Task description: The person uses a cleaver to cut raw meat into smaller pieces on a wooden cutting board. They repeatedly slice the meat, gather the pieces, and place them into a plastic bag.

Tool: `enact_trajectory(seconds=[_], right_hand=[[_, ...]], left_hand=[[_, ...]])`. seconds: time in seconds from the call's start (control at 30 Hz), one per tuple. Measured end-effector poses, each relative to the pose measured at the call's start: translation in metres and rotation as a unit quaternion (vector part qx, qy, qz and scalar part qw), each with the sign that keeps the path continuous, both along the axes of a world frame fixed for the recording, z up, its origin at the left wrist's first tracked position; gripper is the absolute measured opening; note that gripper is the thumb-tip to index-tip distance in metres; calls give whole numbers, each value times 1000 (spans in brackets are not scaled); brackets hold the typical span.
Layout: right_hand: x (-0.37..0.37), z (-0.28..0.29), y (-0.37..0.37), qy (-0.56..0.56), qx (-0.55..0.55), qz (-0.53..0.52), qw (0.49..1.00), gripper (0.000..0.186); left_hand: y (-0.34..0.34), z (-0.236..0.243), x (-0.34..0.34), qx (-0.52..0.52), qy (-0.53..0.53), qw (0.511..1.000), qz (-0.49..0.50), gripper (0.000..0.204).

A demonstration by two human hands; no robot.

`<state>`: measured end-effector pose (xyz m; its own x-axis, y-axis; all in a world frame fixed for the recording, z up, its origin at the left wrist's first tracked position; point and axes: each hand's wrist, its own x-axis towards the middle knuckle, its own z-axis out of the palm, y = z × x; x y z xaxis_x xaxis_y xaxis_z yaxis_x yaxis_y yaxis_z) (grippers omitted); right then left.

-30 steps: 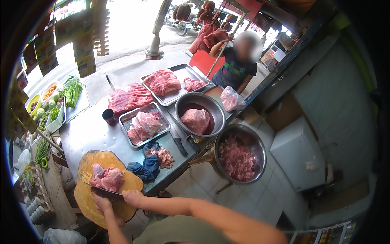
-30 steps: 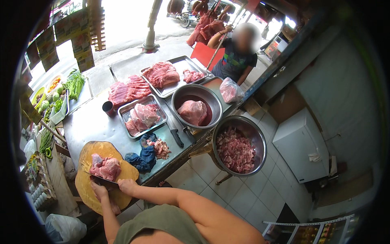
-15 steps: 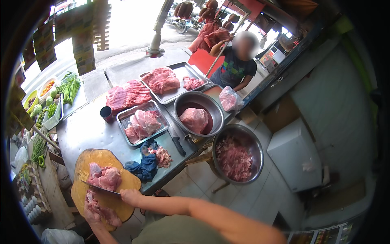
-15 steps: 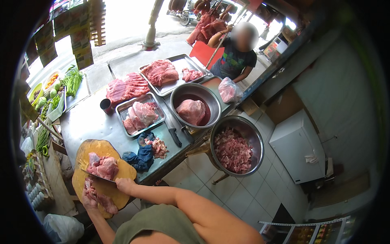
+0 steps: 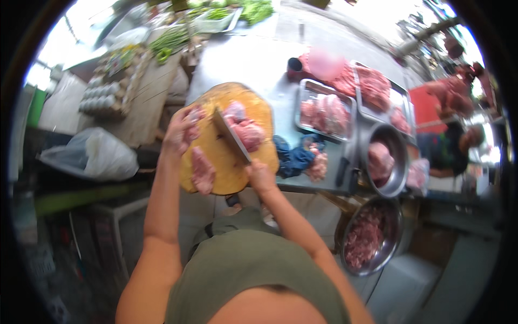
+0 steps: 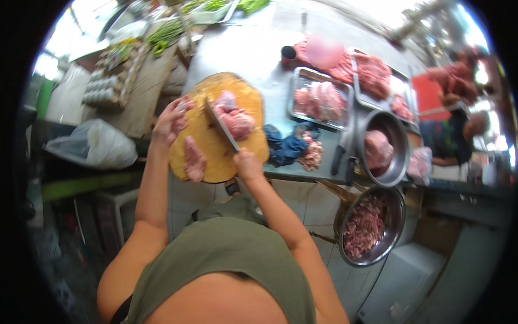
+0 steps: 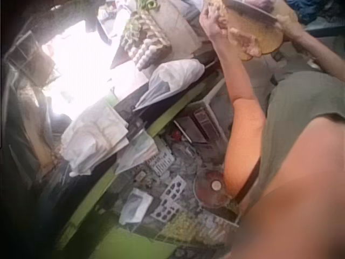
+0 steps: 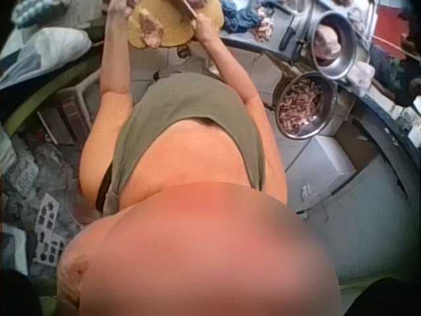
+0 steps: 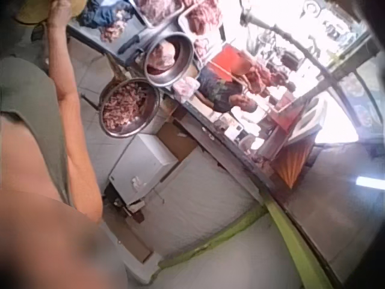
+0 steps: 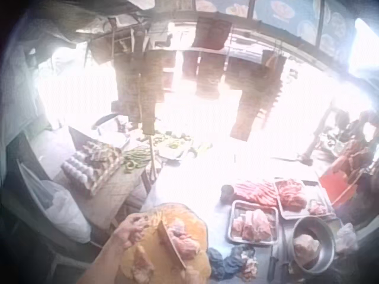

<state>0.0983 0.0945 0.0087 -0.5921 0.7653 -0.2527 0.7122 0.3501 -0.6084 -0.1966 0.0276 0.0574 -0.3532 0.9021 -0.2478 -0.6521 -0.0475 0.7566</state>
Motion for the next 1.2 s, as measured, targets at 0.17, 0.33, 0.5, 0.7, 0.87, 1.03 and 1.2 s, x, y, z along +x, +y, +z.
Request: enact_trajectory(seconds=[0.17,0.33,0.5,0.7,0.87,1.03,1.2], right_hand=[[8,12,1,-82,41,7,996,30],[-2,13,1,-80,69,27,994,29],[-12,51,0,30,67,33,997,23],[-37,89,-10,286,92,12,954,12],[-45,36,-14,-37,59,71,995,29],[-36,45,2,60,67,27,996,24],[-27,72,-18,255,50,-14,966,17]], left_hand=[[-1,-41,-4,-232,302,925,-16,32],[-17,-73,-3,-339,490,803,20,20],[-34,-75,0,-325,504,799,45,22],[-37,-83,13,-306,505,802,90,20],[-36,-89,13,-318,483,810,103,15],[-42,-94,12,-299,475,822,96,24],[-46,-101,16,-269,535,786,155,29]])
